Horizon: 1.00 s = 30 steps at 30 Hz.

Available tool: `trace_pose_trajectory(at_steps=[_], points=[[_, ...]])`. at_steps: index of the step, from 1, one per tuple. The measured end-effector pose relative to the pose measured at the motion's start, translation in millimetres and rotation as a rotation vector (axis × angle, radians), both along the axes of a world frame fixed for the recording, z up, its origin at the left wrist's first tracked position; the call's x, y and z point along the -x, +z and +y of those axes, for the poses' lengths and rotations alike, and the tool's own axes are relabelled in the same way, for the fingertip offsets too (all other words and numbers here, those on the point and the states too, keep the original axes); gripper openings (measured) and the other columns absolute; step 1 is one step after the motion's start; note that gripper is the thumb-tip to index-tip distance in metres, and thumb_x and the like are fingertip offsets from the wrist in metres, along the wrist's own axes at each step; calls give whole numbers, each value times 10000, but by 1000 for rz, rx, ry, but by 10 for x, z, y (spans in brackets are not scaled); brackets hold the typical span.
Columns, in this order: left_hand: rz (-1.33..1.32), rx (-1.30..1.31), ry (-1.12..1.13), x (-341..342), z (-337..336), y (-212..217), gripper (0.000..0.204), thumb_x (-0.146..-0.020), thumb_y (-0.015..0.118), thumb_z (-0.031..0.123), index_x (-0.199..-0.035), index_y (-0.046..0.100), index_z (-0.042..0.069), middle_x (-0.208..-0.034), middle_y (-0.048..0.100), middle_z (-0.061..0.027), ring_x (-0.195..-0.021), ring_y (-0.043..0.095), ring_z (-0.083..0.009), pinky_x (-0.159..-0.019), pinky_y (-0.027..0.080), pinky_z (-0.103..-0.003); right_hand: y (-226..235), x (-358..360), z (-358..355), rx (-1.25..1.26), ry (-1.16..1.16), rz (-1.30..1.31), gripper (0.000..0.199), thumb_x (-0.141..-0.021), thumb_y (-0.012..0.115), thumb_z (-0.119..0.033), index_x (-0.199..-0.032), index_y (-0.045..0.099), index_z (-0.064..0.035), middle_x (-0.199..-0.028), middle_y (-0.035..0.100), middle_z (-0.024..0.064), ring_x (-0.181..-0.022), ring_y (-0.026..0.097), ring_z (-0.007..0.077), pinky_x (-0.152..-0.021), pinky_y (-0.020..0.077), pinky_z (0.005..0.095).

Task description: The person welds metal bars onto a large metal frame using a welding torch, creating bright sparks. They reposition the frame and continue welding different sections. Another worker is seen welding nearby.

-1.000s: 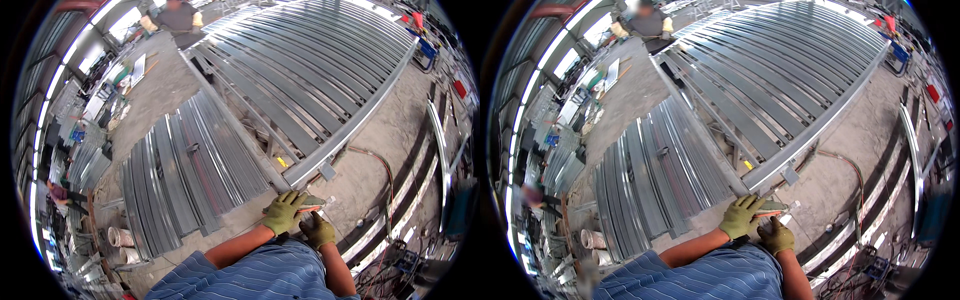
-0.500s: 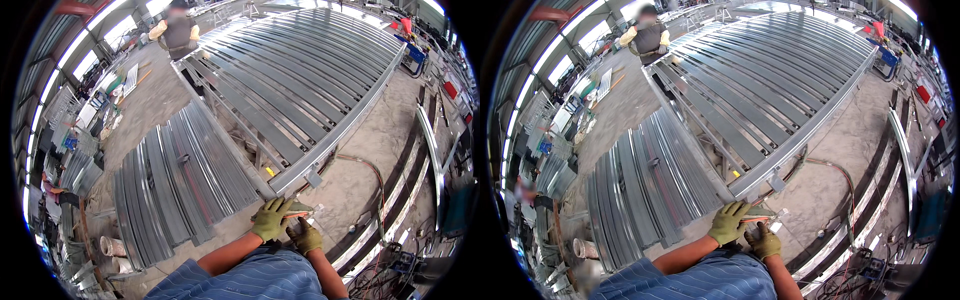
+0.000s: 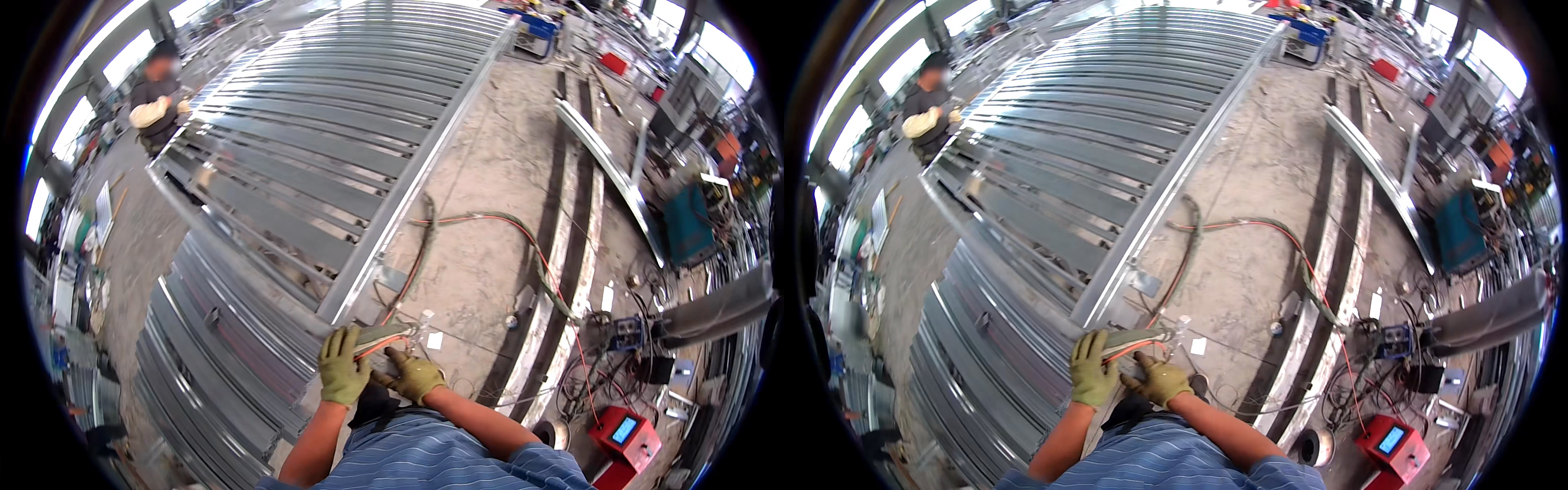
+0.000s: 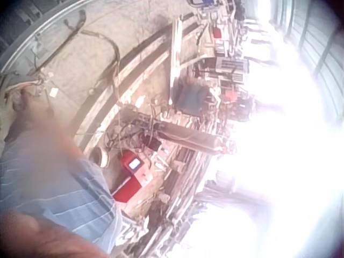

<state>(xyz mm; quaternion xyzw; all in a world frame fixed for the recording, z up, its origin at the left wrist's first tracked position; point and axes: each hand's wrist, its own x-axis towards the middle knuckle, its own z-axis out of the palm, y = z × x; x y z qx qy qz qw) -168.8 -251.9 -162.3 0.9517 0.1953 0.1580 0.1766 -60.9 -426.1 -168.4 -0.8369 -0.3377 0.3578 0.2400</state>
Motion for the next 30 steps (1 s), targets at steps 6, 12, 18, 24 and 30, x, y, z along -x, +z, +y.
trace_pose_trajectory(at_steps=[6, 12, 18, 24, 30], points=[[56, 14, -17, -22, -39, 2, 701, -842, 729, 207, -1505, 561, 50, -1479, 577, -254, -1391, 504, -483, -1213, 378, -578, -220, 81, -73, -229, -72, -6, 763, -999, 613, -635, -1533, 524, -98, -1369, 688, 229, -1200, 696, 416, -1011, 547, 498], [81, 31, -15, -12, -56, 49, 728, -814, 732, 141, -1508, 543, 28, -1487, 568, -258, -1407, 489, -480, -1218, 372, -579, -241, 59, -82, -211, -62, 59, 807, -994, 617, -654, -1571, 493, -104, -1386, 673, 248, -1228, 672, 437, -1038, 530, 503], [71, -4, -183, -231, -111, 301, 637, -892, 734, 184, -1474, 560, -8, -1494, 562, -267, -1406, 490, -485, -1204, 386, -583, -301, 108, -126, -273, -160, 15, 836, -983, 626, -667, -1576, 476, -97, -1339, 687, 269, -1163, 686, 468, -1011, 538, 519], [216, -153, -359, -694, -69, 69, 590, -926, 707, 260, -1439, 589, -7, -1438, 614, -235, -1358, 535, -453, -1163, 427, -564, -148, 368, -480, -182, -415, 167, 867, -965, 652, -659, -1597, 457, -99, -1336, 696, 278, -1191, 681, 468, -1040, 520, 514], [220, -161, -416, -714, -59, -6, 544, -917, 686, 230, -1391, 616, -28, -1325, 672, -231, -1236, 608, -433, -1073, 469, -543, -767, 961, -1329, 61, -983, 358, 816, -967, 591, -695, -1523, 554, -99, -1398, 681, 264, -1301, 650, 440, -1096, 501, 482]])
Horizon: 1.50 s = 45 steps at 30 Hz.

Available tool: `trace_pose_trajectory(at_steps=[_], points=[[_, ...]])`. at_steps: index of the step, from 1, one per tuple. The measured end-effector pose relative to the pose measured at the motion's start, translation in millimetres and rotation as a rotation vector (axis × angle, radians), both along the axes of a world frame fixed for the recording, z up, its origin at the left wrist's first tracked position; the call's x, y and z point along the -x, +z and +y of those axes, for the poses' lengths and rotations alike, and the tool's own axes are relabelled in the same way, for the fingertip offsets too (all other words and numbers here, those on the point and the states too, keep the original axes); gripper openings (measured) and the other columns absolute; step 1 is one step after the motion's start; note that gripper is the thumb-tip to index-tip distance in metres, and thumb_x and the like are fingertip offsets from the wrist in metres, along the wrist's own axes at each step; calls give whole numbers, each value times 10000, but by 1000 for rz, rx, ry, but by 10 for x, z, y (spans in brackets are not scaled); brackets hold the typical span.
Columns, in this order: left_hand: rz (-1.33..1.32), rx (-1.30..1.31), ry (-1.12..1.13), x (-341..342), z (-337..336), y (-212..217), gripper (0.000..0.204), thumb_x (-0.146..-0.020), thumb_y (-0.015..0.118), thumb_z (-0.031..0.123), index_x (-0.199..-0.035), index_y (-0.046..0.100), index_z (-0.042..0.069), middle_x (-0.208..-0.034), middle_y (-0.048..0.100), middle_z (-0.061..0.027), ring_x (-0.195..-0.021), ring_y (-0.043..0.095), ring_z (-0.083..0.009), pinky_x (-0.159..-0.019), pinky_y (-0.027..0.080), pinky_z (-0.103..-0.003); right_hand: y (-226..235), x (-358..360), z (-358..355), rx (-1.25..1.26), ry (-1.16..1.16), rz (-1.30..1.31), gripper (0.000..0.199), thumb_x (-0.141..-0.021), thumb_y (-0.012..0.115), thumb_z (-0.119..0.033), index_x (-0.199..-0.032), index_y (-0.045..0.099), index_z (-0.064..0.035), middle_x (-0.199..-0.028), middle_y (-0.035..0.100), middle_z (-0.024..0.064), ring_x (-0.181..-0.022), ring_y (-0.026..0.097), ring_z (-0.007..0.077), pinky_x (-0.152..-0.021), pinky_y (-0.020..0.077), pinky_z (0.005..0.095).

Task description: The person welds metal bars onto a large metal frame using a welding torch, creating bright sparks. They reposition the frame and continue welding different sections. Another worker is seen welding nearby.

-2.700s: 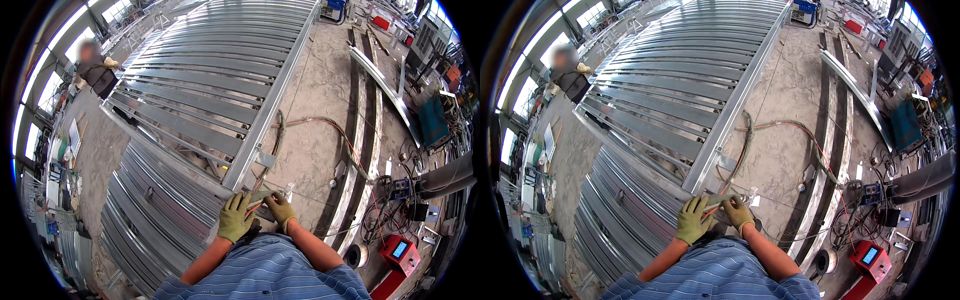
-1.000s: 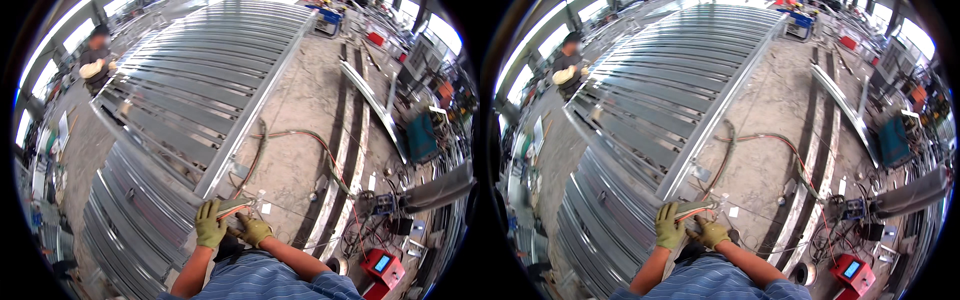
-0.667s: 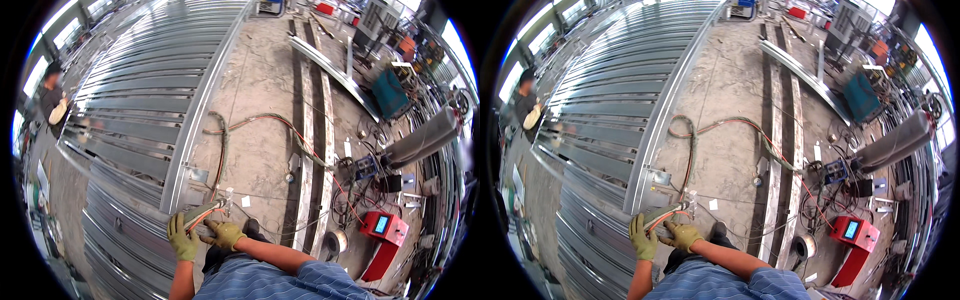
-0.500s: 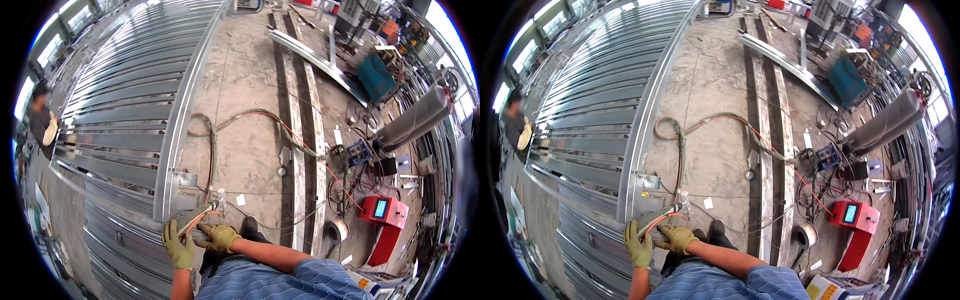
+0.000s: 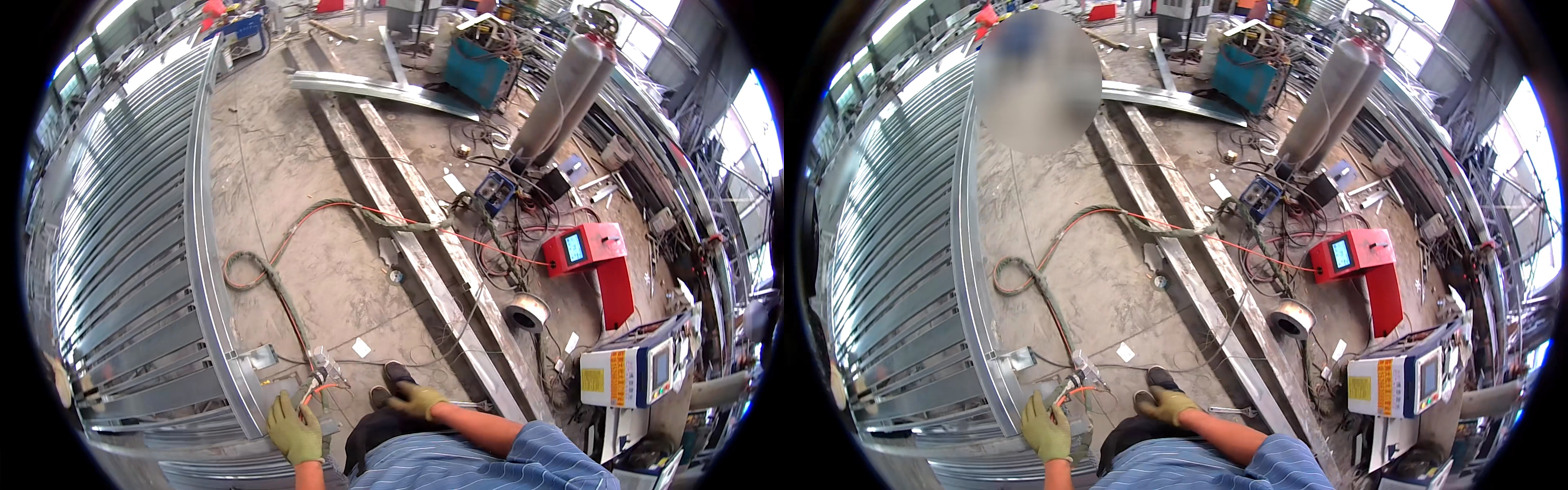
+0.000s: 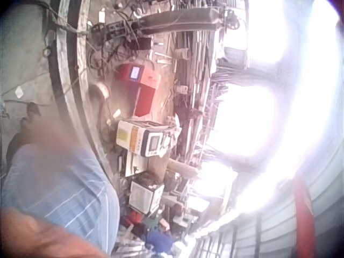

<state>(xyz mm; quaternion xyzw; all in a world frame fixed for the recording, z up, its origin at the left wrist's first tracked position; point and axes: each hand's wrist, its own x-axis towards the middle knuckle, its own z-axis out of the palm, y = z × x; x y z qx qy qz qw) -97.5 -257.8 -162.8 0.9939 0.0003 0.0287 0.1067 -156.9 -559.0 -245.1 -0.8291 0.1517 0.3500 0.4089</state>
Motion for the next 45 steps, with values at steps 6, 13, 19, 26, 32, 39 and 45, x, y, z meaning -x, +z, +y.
trace_pose_trajectory(at_steps=[6, 13, 19, 26, 32, 39, 45], points=[[-31, 9, -57, 15, 58, -66, 520, -918, 687, 222, -1364, 629, -38, -1321, 670, -246, -1226, 612, -437, -1069, 471, -535, -428, 1203, -998, 198, -714, 299, 785, -912, 567, -617, -1415, 684, -27, -1478, 641, 256, -1415, 593, 384, -1190, 438, 432], [-121, -70, -187, 4, -162, 123, 539, -901, 707, 212, -1382, 621, -17, -1301, 679, -239, -1215, 609, -444, -1096, 430, -563, -1679, 2825, -1054, 118, -720, 424, 810, -958, 533, -691, -1465, 664, -73, -1600, 545, 221, -1517, 490, 354, -1226, 383, 421], [-5, 99, -319, -95, -573, -209, 554, -920, 702, 239, -1386, 623, -50, -1308, 684, -283, -1212, 628, -483, -1075, 481, -542, -2137, 3457, -1085, -48, -842, 251, 823, -1008, 418, -751, -1451, 676, -108, -1545, 586, 232, -1494, 498, 392, -1222, 367, 446], [202, 12, -241, -46, -743, -331, 549, -945, 692, 270, -1397, 646, -39, -1332, 694, -289, -1244, 656, -465, -1075, 507, -499, -1347, 3149, -1593, -238, -1161, 414, 680, -1040, 522, -631, -1559, 580, -197, -1479, 648, 243, -1411, 587, 372, -1165, 420, 433], [242, -48, -203, -87, -939, -139, 484, -958, 671, 328, -1314, 705, 2, -1226, 745, -252, -1164, 709, -429, -997, 544, -496, -1621, 3015, -1682, -294, -983, 246, 848, -976, 585, -734, -1405, 706, -13, -1458, 677, 202, -1379, 612, 281, -1161, 430, 368], [720, 77, -78, -407, -1271, 35, 512, -917, 679, 422, -1315, 709, 102, -1158, 776, -193, -1123, 731, -403, -950, 561, -491, -1742, 2796, -2131, -162, -734, 174, 849, -959, 587, -731, -1377, 720, -4, -1414, 697, 225, -1378, 621, 316, -1166, 426, 395], [710, 251, -147, -838, -1424, -775, 539, -962, 671, 468, -1333, 687, 77, -1201, 772, -186, -1108, 740, -376, -936, 573, -456, -1982, 1929, -2589, 104, -724, 417, 716, -915, 669, -630, -1127, 770, 47, -1193, 766, 237, -1140, 720, 336, -1023, 524, 402]])
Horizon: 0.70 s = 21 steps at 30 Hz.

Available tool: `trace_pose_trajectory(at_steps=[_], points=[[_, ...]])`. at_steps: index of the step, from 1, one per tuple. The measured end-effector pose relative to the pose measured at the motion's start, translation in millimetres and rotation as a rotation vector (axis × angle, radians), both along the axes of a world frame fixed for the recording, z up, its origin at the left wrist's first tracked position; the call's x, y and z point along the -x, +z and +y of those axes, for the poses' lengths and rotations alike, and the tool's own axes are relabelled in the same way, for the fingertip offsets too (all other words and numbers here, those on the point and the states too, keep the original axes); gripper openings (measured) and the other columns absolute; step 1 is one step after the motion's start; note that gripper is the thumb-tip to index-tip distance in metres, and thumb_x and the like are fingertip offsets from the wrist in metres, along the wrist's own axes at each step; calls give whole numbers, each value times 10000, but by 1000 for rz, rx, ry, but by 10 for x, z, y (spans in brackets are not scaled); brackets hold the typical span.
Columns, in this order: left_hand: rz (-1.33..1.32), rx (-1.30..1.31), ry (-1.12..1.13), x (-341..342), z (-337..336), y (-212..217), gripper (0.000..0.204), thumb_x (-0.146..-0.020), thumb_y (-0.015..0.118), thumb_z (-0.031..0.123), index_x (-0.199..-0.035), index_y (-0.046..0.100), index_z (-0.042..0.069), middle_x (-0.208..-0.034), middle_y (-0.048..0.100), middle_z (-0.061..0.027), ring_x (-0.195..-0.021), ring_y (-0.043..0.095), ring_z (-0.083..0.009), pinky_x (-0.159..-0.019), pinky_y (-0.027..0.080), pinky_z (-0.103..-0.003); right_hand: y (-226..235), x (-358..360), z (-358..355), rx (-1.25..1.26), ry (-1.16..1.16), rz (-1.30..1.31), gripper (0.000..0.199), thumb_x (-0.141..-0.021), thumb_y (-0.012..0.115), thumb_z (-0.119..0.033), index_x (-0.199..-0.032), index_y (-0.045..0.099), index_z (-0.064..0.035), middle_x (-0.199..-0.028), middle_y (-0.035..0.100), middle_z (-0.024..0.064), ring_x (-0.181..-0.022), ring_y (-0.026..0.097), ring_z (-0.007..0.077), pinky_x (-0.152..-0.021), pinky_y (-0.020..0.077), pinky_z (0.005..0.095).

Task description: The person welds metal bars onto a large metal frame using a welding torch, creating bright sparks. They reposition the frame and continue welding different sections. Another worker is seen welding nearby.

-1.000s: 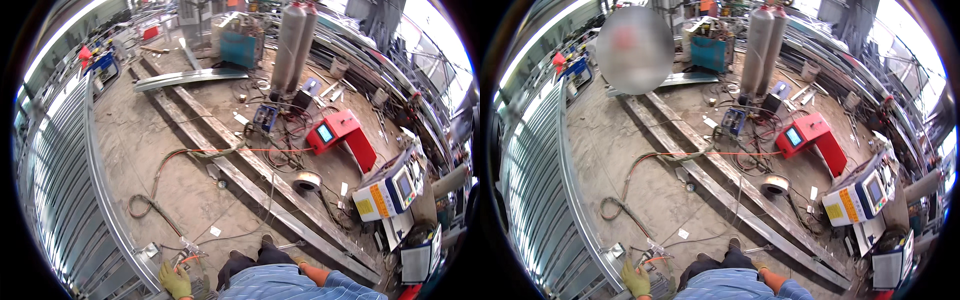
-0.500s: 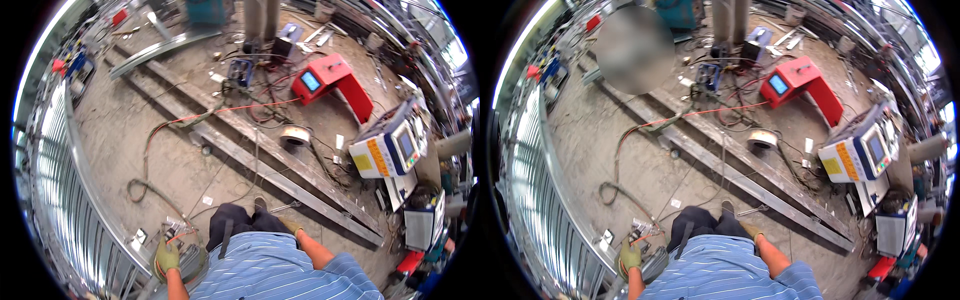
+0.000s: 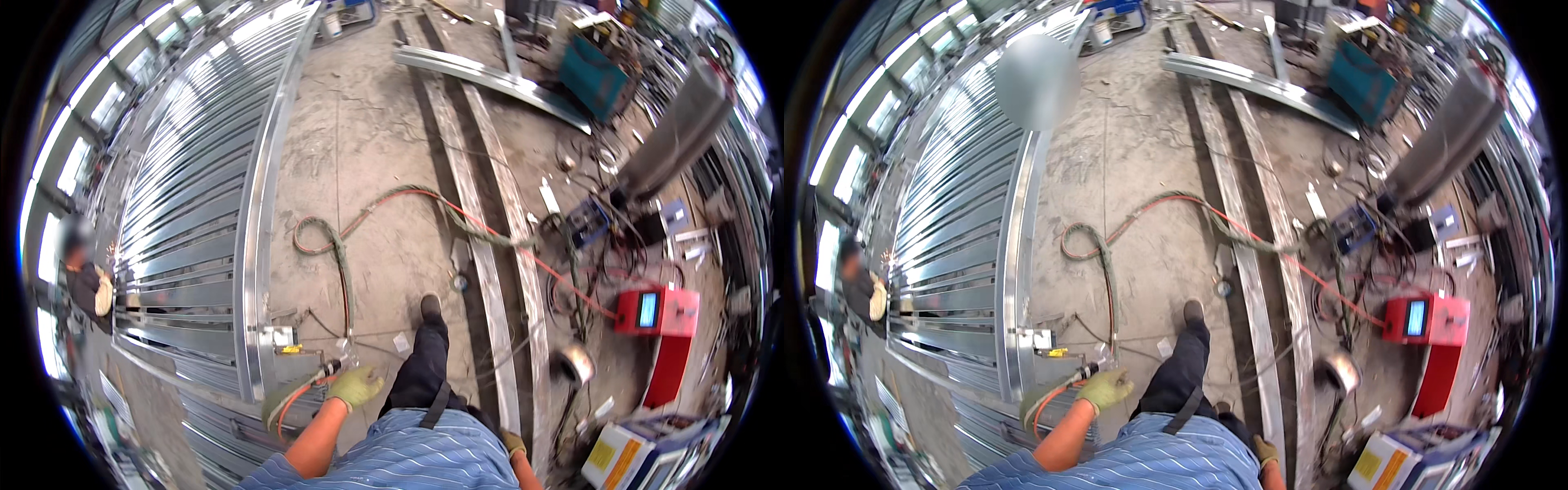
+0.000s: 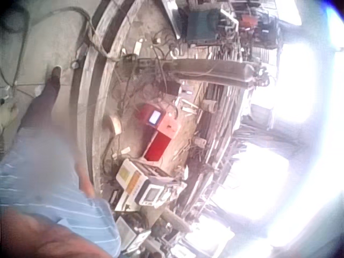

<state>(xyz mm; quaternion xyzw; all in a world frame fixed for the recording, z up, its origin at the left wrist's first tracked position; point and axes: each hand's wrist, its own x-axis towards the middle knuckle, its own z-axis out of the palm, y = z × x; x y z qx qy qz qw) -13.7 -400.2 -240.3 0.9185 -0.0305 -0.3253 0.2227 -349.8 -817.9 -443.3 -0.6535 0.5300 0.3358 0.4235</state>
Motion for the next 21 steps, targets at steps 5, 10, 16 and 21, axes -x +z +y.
trace_pose_trajectory(at_steps=[5, 10, 16, 21], points=[[152, -38, 34, -986, -139, -55, 628, -958, 653, 517, -1429, 637, 101, -1291, 753, -188, -1174, 725, -380, -993, 564, -460, 343, -1570, -389, -54, -163, -24, 430, -902, 702, -465, -1031, 709, -55, -802, 703, 112, -714, 683, 283, -658, 535, 486], [60, 62, 204, -2252, 3, 517, 584, -984, 616, 479, -1468, 616, 152, -1403, 701, -187, -1283, 666, -395, -1064, 525, -475, 445, -3740, -652, -132, -360, -280, 313, -968, 696, -419, -955, 709, -106, -699, 627, 24, -533, 556, 178, -473, 416, 375], [-86, 154, 427, -3459, 379, 624, 590, -974, 649, 453, -1482, 588, 159, -1356, 728, -166, -1236, 692, -389, -1049, 539, -470, 862, -6393, -403, -64, -156, -585, 272, -981, 691, -383, -1096, 708, -138, -762, 624, -12, -567, 567, 138, -482, 429, 325], [-66, 176, 513, -4469, 391, 487, 609, -967, 675, 467, -1476, 595, 141, -1310, 741, -173, -1166, 721, -385, -981, 576, -469, 432, -7734, -229, -105, 77, -375, 363, -962, 701, -418, -1154, 722, -112, -808, 657, 19, -652, 623, 196, -554, 477, 361]])
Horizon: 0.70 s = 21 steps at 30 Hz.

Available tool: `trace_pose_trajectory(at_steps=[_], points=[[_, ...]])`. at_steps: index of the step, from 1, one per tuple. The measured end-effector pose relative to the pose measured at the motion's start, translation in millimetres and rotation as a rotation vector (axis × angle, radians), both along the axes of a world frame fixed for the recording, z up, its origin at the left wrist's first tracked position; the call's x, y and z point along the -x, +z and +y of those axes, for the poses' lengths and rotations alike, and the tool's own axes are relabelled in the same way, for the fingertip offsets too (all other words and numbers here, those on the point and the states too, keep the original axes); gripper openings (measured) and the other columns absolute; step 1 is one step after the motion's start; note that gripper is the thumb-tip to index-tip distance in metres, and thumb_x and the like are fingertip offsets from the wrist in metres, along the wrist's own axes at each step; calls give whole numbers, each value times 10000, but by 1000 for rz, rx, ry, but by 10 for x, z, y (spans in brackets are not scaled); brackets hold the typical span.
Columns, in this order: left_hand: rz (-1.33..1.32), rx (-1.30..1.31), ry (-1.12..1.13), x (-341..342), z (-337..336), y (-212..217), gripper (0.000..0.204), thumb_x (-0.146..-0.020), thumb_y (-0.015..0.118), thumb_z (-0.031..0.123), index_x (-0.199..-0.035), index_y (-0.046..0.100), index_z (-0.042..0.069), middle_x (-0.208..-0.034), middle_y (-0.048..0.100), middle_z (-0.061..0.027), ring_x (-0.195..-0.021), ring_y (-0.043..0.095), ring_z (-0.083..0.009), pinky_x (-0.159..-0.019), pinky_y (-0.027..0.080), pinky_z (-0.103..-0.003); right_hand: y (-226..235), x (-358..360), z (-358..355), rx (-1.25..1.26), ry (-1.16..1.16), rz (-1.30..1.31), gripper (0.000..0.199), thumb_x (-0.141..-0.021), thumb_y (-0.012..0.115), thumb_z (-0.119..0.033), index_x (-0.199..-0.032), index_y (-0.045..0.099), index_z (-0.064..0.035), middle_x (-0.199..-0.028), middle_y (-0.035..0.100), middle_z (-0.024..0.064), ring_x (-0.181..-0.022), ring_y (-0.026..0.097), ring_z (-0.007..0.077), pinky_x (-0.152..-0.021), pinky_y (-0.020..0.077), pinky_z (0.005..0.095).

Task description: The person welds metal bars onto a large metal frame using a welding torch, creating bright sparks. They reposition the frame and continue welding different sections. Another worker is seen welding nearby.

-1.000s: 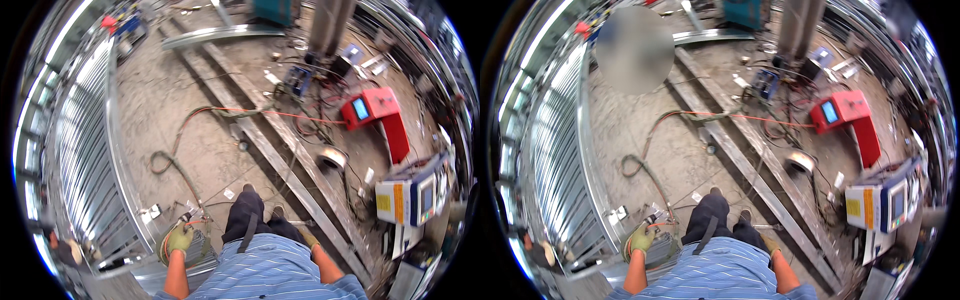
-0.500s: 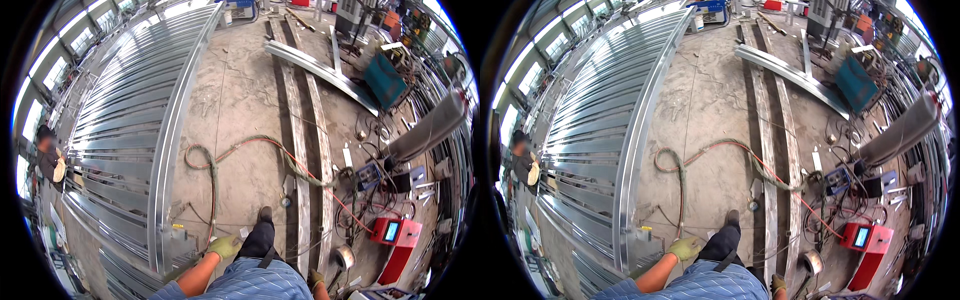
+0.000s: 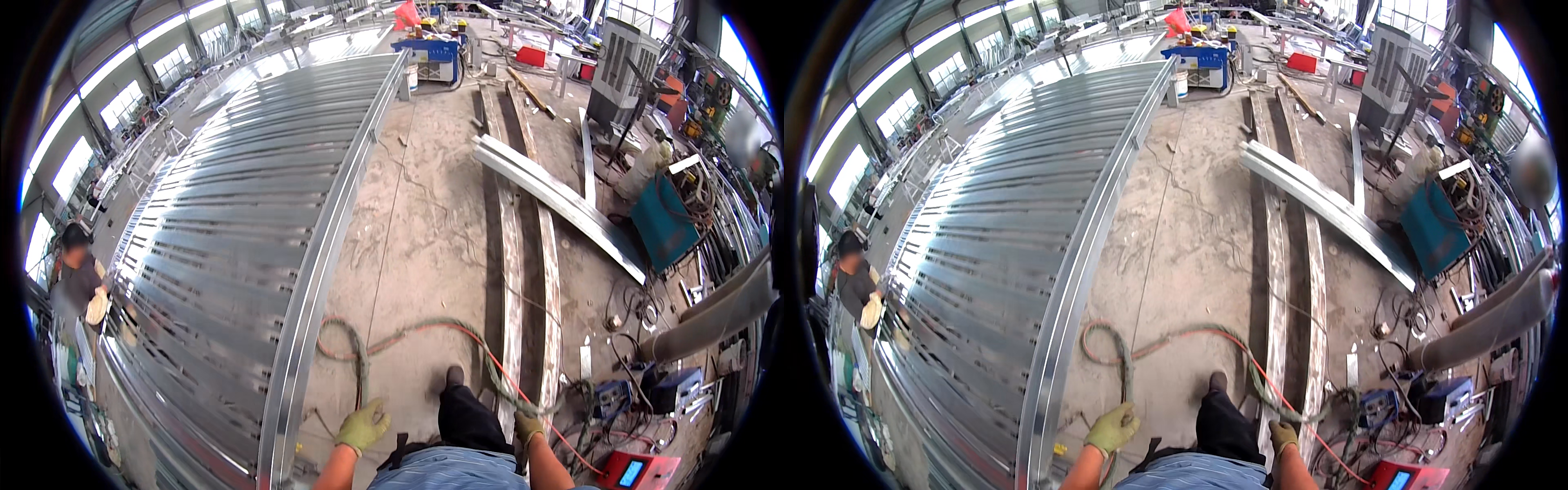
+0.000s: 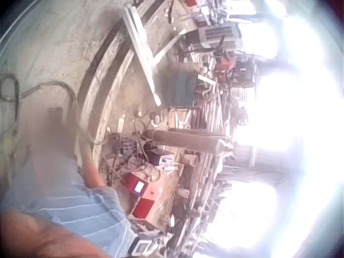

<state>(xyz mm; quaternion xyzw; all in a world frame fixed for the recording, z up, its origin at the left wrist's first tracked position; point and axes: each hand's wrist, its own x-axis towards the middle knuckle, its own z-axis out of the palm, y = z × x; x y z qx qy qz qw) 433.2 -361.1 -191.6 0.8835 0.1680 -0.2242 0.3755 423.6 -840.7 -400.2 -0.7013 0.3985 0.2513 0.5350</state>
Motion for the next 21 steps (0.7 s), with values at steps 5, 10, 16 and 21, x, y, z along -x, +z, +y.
trace_pose_trajectory(at_steps=[5, 10, 16, 21], points=[[67, 187, -137, -1066, 10, -471, 630, -1024, 695, 473, -1511, 591, 87, -1333, 739, -151, -1221, 709, -290, -1054, 544, -398, -236, -1522, 418, 85, 260, 310, 578, -965, 630, -543, -1254, 723, -51, -1129, 740, 202, -977, 717, 319, -813, 560, 458], [-29, 194, -309, -2252, 319, -83, 590, -1059, 662, 490, -1471, 618, 70, -1324, 743, -154, -1275, 675, -292, -1101, 504, -398, -375, -3680, 782, 335, 722, 176, 817, -967, 506, -715, -1373, 702, -35, -1416, 646, 312, -1349, 612, 461, -1104, 485, 542], [-126, 234, 381, -3727, 609, 606, 490, -1059, 724, 277, -1457, 625, 9, -1239, 747, -77, -1095, 689, -149, -1000, 538, -298, 1600, -6194, 1757, -225, 295, -543, 521, -1081, 668, -254, -1535, 560, -24, -1406, 690, 140, -1303, 644, 253, -1079, 497, 332], [-161, 506, 596, -4922, 592, 389, 473, -1076, 707, 227, -1475, 609, -7, -1305, 741, -107, -1185, 679, -145, -1046, 526, -296, 2384, -7378, 2185, -388, 706, -369, 508, -1105, 655, -259, -1567, 556, -73, -1433, 686, 94, -1338, 612, 168, -1156, 457, 321]])
